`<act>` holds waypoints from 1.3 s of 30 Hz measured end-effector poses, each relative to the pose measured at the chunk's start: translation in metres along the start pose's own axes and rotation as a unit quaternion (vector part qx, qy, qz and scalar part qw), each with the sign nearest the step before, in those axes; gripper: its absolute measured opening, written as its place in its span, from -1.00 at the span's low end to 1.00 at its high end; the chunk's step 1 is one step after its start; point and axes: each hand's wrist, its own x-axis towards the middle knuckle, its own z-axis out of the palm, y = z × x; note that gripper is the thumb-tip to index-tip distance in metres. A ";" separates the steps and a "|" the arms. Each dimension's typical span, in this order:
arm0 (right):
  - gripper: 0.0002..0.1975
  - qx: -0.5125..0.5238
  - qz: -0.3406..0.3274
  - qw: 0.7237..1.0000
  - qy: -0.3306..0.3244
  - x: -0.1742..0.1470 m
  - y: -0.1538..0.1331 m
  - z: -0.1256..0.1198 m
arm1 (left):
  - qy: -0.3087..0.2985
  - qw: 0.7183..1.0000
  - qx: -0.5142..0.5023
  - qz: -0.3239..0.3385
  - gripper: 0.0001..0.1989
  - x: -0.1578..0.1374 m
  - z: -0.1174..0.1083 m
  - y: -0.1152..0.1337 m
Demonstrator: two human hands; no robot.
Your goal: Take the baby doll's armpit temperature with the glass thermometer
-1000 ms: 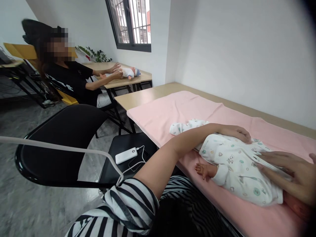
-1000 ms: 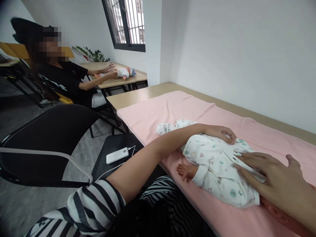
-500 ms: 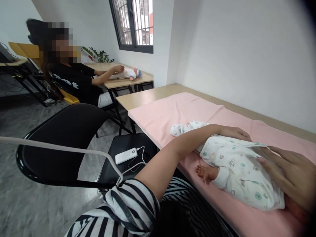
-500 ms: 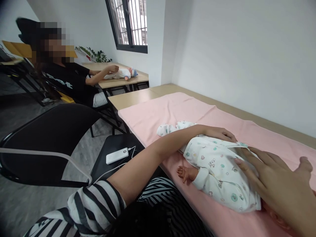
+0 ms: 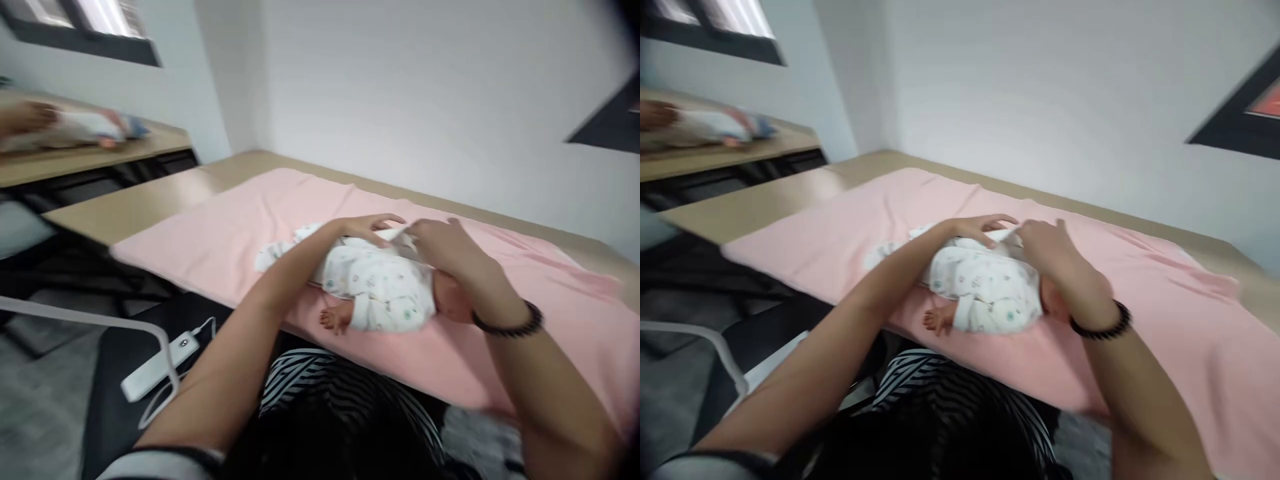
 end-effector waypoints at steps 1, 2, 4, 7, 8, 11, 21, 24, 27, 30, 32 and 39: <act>-0.51 0.005 -0.002 1.000 -0.024 0.002 -0.001 -0.008 | -0.006 1.000 0.005 -0.006 0.23 -0.001 -0.003 -0.001; -0.50 0.008 0.005 0.999 -0.032 0.004 -0.001 -0.014 | 0.002 1.000 0.016 -0.003 0.22 -0.002 -0.006 -0.001; -0.51 0.029 0.020 0.998 -0.042 0.008 0.003 -0.019 | 0.027 0.999 0.032 -0.001 0.12 -0.004 -0.011 -0.002; -0.59 0.061 0.020 0.997 -0.047 0.013 0.011 -0.016 | 0.049 0.999 0.007 -0.007 -0.20 -0.004 -0.012 -0.002; -0.60 0.067 0.016 0.996 -0.047 0.013 0.013 -0.014 | 0.053 0.999 -0.003 -0.007 -0.30 -0.004 -0.012 -0.001; -0.61 0.078 0.010 0.996 -0.046 0.015 0.017 -0.010 | 0.070 0.997 -0.006 -0.017 -0.53 -0.003 -0.009 0.000; -0.69 0.085 0.045 0.995 -0.033 0.015 0.022 -0.006 | 0.060 0.996 0.016 -0.068 0.31 -0.021 -0.019 0.020; -0.76 0.089 0.058 0.993 -0.042 0.016 0.021 -0.005 | 0.025 0.998 0.036 -0.047 0.10 -0.024 -0.024 0.025; -0.75 0.077 0.071 0.993 -0.060 0.017 0.019 -0.005 | -0.030 0.995 0.071 -0.059 -0.14 -0.025 -0.026 0.030; -0.65 0.067 0.073 0.992 -0.082 0.016 0.020 -0.003 | -0.015 0.995 0.064 -0.074 -0.31 -0.024 -0.025 0.031; -0.60 0.077 0.069 0.991 -0.085 0.014 0.021 0.000 | 0.026 0.995 0.036 -0.084 -0.45 -0.022 -0.025 0.027; -0.62 0.091 0.060 0.991 -0.073 0.003 0.015 0.017 | 0.224 0.970 -0.037 -0.091 -0.75 -0.010 -0.023 0.006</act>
